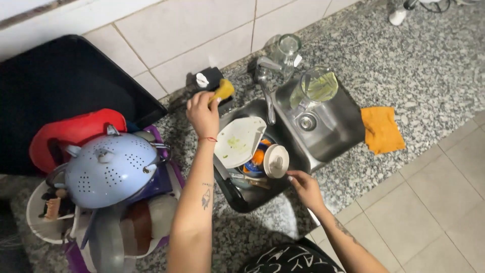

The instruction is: The person washes various kitchen items in a double-basin sink using a sponge and running water. They scrub and rinse a white plate, a white bowl, a blue plastic container, and an orange plastic funnel, placing each item into a purple dish rack to dry. The person also washes a grey plate and a small blue bowl.

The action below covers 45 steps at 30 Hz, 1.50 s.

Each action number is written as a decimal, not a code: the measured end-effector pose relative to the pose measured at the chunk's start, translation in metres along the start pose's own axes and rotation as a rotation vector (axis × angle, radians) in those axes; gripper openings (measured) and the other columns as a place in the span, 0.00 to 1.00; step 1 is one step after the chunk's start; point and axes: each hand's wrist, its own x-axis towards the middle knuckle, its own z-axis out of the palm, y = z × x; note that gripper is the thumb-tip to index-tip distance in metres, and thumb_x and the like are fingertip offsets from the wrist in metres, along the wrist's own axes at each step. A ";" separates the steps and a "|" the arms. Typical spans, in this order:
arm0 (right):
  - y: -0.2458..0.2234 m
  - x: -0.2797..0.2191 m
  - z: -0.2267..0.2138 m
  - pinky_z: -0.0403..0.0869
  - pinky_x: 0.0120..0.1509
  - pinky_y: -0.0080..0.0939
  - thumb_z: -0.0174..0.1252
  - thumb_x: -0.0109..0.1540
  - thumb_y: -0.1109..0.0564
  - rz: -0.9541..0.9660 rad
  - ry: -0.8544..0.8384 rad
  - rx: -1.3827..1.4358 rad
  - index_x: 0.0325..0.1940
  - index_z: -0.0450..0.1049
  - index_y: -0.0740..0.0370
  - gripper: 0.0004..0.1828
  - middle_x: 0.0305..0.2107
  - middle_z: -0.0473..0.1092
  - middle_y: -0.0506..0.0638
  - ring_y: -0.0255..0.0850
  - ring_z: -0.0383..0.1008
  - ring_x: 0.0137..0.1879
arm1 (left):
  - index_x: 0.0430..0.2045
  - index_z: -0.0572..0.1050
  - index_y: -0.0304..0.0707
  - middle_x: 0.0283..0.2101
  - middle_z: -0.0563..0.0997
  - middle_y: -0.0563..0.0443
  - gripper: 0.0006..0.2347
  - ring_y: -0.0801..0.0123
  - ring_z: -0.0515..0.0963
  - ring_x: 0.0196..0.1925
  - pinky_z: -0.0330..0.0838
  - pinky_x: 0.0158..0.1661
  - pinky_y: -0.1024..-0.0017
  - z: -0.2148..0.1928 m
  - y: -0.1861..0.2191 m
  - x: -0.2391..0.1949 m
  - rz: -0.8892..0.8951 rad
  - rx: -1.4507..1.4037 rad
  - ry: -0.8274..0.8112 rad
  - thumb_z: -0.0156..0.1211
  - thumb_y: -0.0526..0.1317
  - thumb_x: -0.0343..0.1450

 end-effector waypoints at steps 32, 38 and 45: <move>-0.206 0.196 0.157 0.76 0.27 0.45 0.62 0.55 0.54 0.071 0.035 0.786 0.30 0.72 0.68 0.13 0.24 0.67 0.58 0.48 0.74 0.26 | 0.58 0.60 0.58 0.63 0.61 0.69 0.19 0.66 0.61 0.60 0.50 0.53 0.58 -0.003 -0.043 0.060 0.332 0.624 -0.378 0.38 0.35 0.72; -0.191 0.203 0.165 0.77 0.28 0.46 0.62 0.55 0.54 0.092 0.015 0.841 0.30 0.72 0.66 0.12 0.24 0.68 0.56 0.48 0.75 0.28 | 0.57 0.63 0.58 0.61 0.64 0.69 0.19 0.66 0.65 0.55 0.53 0.51 0.56 0.005 -0.050 0.065 0.326 0.644 -0.402 0.40 0.34 0.72; -0.129 0.134 0.117 0.73 0.46 0.46 0.59 0.54 0.52 0.303 -0.137 1.093 0.41 0.69 0.65 0.16 0.34 0.67 0.51 0.43 0.71 0.39 | 0.63 0.54 0.54 0.67 0.53 0.64 0.31 0.61 0.64 0.60 0.54 0.57 0.52 -0.065 0.008 0.040 0.093 0.386 -0.481 0.53 0.30 0.64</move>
